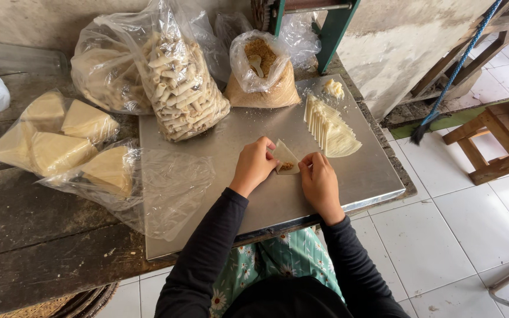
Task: The person repeatedly scoops a grainy filling into thin triangular wrappers, folds them into sealed dumplings, and stacks them on the metal table. The process continues throughout the clip with consistent hand motions and no visible change in the environment.
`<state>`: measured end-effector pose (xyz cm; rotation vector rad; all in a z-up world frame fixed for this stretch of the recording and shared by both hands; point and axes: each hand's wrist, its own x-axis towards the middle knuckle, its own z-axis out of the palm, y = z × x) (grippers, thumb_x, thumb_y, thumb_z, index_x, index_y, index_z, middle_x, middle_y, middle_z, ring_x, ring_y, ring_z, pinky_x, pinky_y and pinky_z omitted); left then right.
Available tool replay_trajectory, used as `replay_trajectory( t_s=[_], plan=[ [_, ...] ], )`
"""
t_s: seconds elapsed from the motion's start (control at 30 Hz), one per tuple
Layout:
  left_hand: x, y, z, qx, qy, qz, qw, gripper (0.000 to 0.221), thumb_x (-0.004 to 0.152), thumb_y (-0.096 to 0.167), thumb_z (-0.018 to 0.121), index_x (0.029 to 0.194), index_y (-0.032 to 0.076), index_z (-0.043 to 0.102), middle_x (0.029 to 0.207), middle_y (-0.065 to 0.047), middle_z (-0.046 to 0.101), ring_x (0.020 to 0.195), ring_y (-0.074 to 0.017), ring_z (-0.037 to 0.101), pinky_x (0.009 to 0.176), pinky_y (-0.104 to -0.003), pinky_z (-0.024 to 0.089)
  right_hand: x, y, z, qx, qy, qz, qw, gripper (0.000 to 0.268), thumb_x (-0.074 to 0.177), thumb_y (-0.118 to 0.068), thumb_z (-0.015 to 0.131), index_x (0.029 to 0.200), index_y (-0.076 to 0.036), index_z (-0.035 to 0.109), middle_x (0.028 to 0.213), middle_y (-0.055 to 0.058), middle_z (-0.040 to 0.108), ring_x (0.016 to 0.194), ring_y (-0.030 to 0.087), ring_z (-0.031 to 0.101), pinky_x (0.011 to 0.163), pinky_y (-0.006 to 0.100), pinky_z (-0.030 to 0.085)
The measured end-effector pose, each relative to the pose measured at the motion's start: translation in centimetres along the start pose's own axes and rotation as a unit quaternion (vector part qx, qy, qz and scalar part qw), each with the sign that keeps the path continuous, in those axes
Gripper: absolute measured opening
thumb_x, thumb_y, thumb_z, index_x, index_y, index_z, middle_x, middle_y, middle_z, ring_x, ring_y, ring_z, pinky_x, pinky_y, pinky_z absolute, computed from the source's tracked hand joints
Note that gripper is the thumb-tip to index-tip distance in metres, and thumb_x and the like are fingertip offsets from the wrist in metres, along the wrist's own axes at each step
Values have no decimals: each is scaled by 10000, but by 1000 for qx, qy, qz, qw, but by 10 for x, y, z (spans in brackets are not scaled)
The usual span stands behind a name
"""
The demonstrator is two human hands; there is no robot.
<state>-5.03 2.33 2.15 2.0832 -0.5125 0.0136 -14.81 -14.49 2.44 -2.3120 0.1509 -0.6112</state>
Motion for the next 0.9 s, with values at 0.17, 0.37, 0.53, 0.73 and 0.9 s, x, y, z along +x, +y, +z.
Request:
replay_trajectory(
  t_s=[0.17, 0.37, 0.53, 0.73, 0.9],
  plan=[
    [0, -1, 4, 10, 9, 19, 1000, 321, 764, 96, 826, 1034, 29, 666, 771, -101, 749, 729, -257, 742, 661, -368, 566, -3, -15, 5, 78, 3, -39, 996, 206, 859, -57, 728, 1023, 2, 618, 975, 144, 696, 810, 263, 705, 657, 356, 537],
    [0, -4, 7, 20, 20, 48, 998, 315, 752, 78, 820, 1014, 24, 653, 765, -104, 742, 740, -277, 738, 677, -384, 561, -4, -24, 9, 83, -5, -82, 993, 223, 880, -25, 714, 1096, 18, 675, 1025, 148, 702, 870, 269, 729, 758, 345, 574],
    [-1, 0, 7, 25, 18, 50, 998, 296, 770, 72, 810, 1010, 25, 643, 783, -113, 741, 761, -287, 732, 692, -391, 554, -4, -22, 11, 49, -13, -105, 993, 140, 885, 1, 687, 1018, 6, 732, 1042, 127, 712, 864, 309, 707, 770, 368, 566],
    [-8, 7, -15, 14, -19, 150, 988, 198, 765, 5, 738, 954, 55, 706, 931, -104, 741, 856, -272, 732, 749, -376, 569, 5, -20, 4, 10, -73, -155, 985, 163, 879, 24, 655, 1014, -20, 737, 1034, 118, 692, 913, 323, 686, 815, 390, 554],
    [-17, 15, -21, 107, -60, 187, 975, 160, 738, 97, 798, 884, 81, 733, 914, -98, 713, 890, -319, 691, 763, -420, 525, 14, -19, -9, 11, -143, -162, 976, 199, 813, -50, 750, 1010, -20, 745, 1022, 143, 670, 913, 357, 658, 803, 414, 525]
  ],
)
